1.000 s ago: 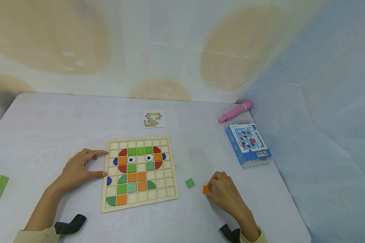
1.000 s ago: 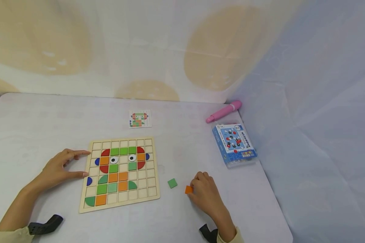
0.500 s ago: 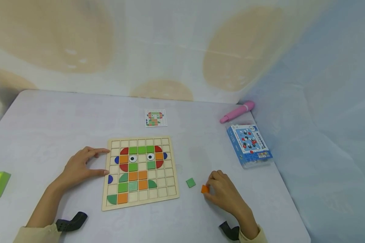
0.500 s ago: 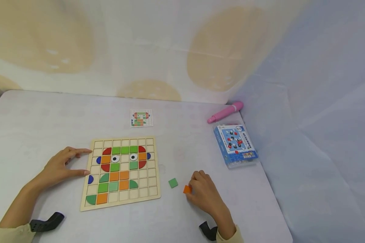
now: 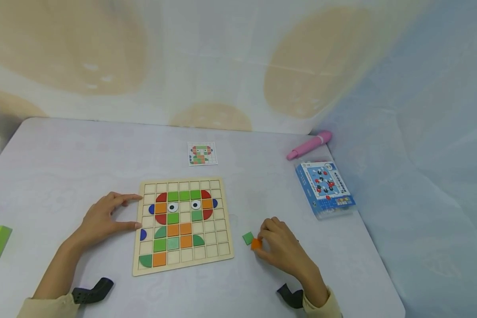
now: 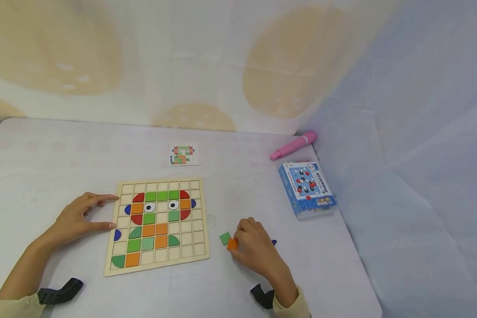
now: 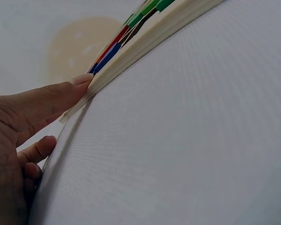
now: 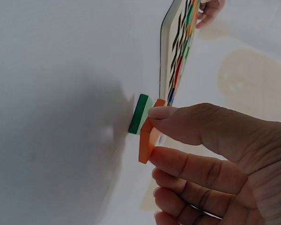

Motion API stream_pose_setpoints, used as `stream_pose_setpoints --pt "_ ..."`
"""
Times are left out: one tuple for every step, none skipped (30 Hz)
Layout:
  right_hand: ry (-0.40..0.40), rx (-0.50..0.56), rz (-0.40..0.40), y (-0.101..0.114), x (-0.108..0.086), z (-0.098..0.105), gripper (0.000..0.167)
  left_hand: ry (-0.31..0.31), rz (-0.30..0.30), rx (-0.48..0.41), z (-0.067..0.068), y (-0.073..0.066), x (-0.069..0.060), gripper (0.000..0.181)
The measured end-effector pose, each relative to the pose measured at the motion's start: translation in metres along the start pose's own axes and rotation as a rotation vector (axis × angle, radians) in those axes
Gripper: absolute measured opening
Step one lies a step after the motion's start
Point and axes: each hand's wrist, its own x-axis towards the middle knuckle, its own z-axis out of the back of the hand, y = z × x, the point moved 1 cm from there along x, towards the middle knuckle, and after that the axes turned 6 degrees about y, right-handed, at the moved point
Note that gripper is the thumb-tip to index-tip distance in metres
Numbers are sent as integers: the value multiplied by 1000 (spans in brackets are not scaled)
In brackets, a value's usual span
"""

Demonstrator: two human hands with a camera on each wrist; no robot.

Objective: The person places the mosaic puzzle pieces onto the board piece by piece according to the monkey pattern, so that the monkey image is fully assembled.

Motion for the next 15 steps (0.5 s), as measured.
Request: stream_pose_setpoints --pt "-3 -13 -2 0 0 0 20 0 0 0 0 0 0 72" --pt "-6 -27 -4 -1 1 -1 21 0 0 0 0 0 0 72" --pt "-9 -40 -7 -2 0 -1 22 1 0 1 0 0 0 72" --pt "-11 -50 -9 -3 0 -1 22 2 0 3 0 -1 0 72" --pt "-10 -55 -10 -4 0 -2 23 2 1 4 1 -1 0 72" --pt "-6 -53 -13 -5 -1 -2 23 2 1 4 1 -1 0 72" --pt "0 -49 -15 -6 -1 -2 23 1 1 4 1 -1 1 72" --pt "8 -45 -19 -7 -1 -3 23 0 0 5 1 -1 1 72" --pt "14 -41 -24 -7 -2 -3 23 0 0 5 1 -1 1 72" --pt "20 -36 -29 -8 -2 -3 23 0 0 6 1 -1 1 73" --pt "24 -32 -36 -8 -2 -3 24 0 0 6 1 -1 1 73" --pt "23 -30 -38 -9 -2 -4 24 1 0 6 1 -1 1 73" --pt "20 -27 -37 -9 -1 -4 26 1 0 5 1 -1 1 73" --pt "17 -23 -33 -8 -1 -4 28 0 1 7 1 0 1 73" --pt "12 -14 -23 -7 1 -4 30 0 2 6 1 0 1 73"
